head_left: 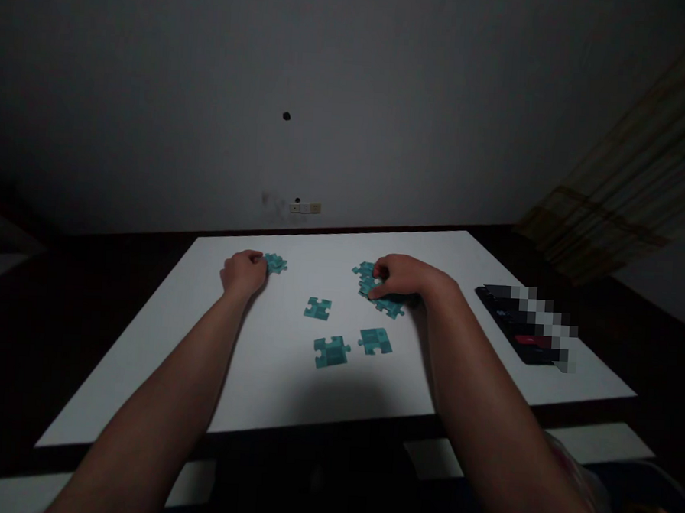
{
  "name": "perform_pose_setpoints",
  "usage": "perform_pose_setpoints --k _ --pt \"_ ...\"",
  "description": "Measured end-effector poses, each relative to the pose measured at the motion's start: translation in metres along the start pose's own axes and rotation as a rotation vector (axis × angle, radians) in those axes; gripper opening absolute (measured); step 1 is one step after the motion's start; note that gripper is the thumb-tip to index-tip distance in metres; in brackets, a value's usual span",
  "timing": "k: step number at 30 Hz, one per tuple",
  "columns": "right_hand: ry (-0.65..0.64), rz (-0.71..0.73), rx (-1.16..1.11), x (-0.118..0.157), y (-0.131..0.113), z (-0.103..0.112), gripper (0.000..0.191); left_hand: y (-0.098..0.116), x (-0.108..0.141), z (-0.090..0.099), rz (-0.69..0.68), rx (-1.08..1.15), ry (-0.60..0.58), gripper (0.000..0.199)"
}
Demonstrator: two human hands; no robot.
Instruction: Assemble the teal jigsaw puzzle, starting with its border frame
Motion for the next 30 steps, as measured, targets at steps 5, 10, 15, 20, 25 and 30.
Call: perform_pose_setpoints --k 5,10,15,20,25,30 --pt "-0.059 0.019 -0.034 -0.001 0.0 -0.004 0.032 0.003 0.002 0.002 -0.017 0.015 0.009 0.015" --pt "-0.002 0.075 -0.218 -0.005 -0.002 -0.005 0.013 0.028 0.014 0.007 -0.249 0.178 0.077 0.02" --pt "0.047 0.149 -0.478 -0.011 -0.026 -0.014 0.013 0.062 0.046 -0.01 -0.389 0.512 -0.276 0.025" --pt "0.018 0.228 -0.619 -0.018 -0.059 -0.033 0.016 0.079 0.081 -0.03 -0.446 0.54 -0.593 0.042" --pt "0.222 0.169 -0.506 -0.021 -0.045 -0.024 0.013 0.069 0.064 -0.03 -0.359 0.578 -0.476 0.034" --pt "0.494 -0.147 -0.068 -0.011 0.008 0.005 0.031 0.035 0.018 -0.01 -0.165 0.563 -0.053 0.031"
Point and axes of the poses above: each hand's wrist, its own x-axis away from the middle knuckle, its own z-axis out of the back of the hand, y = z × x, the point moved 4 cm from there along -x, towards the middle knuckle, and after that the axes turned 5 degrees about x, right-handed, at the moved point
